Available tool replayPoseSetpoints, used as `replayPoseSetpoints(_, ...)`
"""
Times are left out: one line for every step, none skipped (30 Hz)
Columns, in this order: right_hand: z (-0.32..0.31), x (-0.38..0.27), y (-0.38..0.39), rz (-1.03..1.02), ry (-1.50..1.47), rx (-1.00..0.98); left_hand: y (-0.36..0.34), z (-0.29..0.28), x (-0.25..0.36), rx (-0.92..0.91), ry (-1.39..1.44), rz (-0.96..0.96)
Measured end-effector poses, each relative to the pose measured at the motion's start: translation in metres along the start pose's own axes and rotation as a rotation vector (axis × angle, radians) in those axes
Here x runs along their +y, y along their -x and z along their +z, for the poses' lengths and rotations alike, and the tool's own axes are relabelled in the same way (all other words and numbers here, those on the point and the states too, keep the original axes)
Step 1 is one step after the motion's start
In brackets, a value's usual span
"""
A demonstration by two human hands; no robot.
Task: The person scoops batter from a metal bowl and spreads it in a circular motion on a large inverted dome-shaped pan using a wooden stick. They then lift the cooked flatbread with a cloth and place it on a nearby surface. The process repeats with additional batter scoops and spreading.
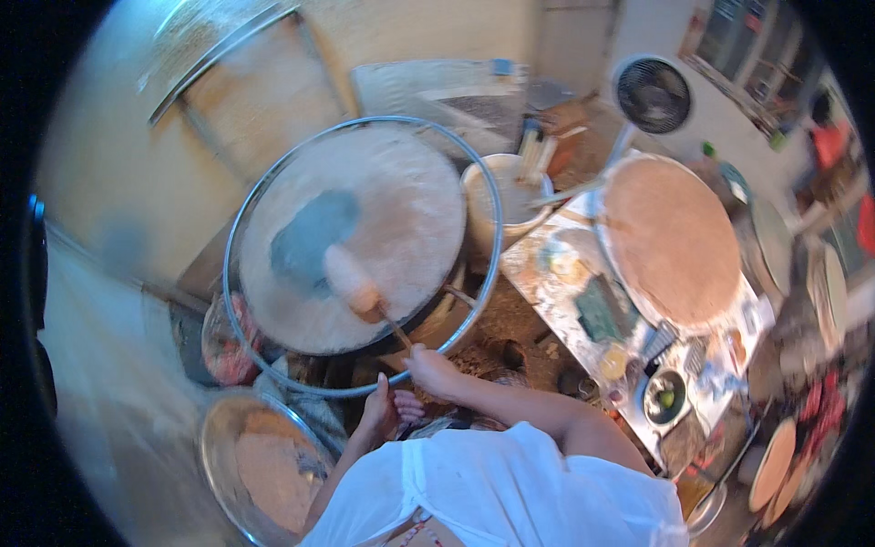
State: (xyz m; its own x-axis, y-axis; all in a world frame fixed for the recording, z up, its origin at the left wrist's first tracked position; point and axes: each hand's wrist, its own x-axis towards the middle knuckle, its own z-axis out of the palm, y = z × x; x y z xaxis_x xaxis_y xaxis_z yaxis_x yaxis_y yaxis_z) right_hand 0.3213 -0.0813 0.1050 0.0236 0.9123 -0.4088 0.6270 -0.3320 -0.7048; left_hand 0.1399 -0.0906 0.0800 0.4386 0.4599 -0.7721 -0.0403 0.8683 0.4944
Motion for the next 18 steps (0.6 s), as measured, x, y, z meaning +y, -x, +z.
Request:
replayPoseSetpoints(-0.003, -0.001, -0.013, -0.058, -0.021, 0.008, -0.006, -0.006, -0.005, -0.106, -0.054, 0.008)
replayPoseSetpoints(-0.016, -0.002, -0.024, -0.097, 0.027, -0.033, -0.024, -0.025, -0.018, -0.132, -0.111, -0.028)
replayPoseSetpoints(-0.032, 0.0, -0.035, -0.132, 0.069, -0.069, -0.042, -0.048, -0.028, -0.157, -0.181, -0.065)
replayPoseSetpoints(-0.042, 0.013, -0.044, -0.171, 0.078, -0.036, -0.04, -0.057, -0.021, -0.167, -0.124, -0.11)
replayPoseSetpoints(-0.042, 0.026, -0.046, -0.211, 0.09, -0.019, -0.023, -0.059, -0.013, -0.162, -0.057, -0.162)
replayPoseSetpoints(-0.04, 0.032, -0.039, -0.095, -0.004, 0.022, -0.001, -0.051, -0.002, -0.025, -0.048, -0.085)
replayPoseSetpoints(-0.035, 0.037, -0.025, 0.024, -0.101, 0.065, 0.007, -0.043, 0.006, 0.104, -0.037, -0.008)
replayPoseSetpoints(-0.017, 0.036, -0.012, -0.024, -0.097, 0.032, 0.003, -0.058, -0.006, 0.303, 0.084, 0.097)
replayPoseSetpoints(-0.002, 0.036, -0.001, -0.064, -0.112, 0.003, 0.0, -0.073, -0.011, 0.508, 0.183, 0.193)
replayPoseSetpoints(0.003, 0.03, -0.005, -0.083, -0.096, 0.025, -0.005, -0.08, -0.007, 0.542, 0.29, 0.204)
replayPoseSetpoints(0.007, 0.023, -0.011, -0.102, -0.079, 0.045, -0.014, -0.084, -0.003, 0.576, 0.398, 0.216)
replayPoseSetpoints(0.007, 0.017, -0.016, -0.13, -0.062, 0.07, -0.027, -0.09, 0.005, 0.607, 0.507, 0.24)
replayPoseSetpoints(-0.023, 0.007, -0.016, -0.197, -0.112, -0.047, -0.045, -0.12, 0.001, 0.651, 0.46, 0.068)
replayPoseSetpoints(-0.039, 0.013, -0.02, -0.157, -0.051, -0.024, -0.041, -0.103, 0.003, 0.62, 0.397, 0.053)
replayPoseSetpoints(-0.048, 0.015, -0.024, -0.124, 0.022, -0.006, -0.031, -0.076, 0.0, 0.586, 0.347, 0.042)
replayPoseSetpoints(-0.046, 0.018, -0.014, -0.087, -0.053, 0.093, -0.028, -0.075, -0.001, 0.467, 0.239, 0.007)
replayPoseSetpoints(-0.039, 0.022, -0.003, -0.051, -0.121, 0.18, -0.025, -0.076, -0.006, 0.351, 0.144, -0.032)
replayPoseSetpoints(-0.029, 0.029, 0.002, 0.017, -0.13, 0.05, -0.024, -0.069, -0.01, 0.227, 0.036, -0.082)
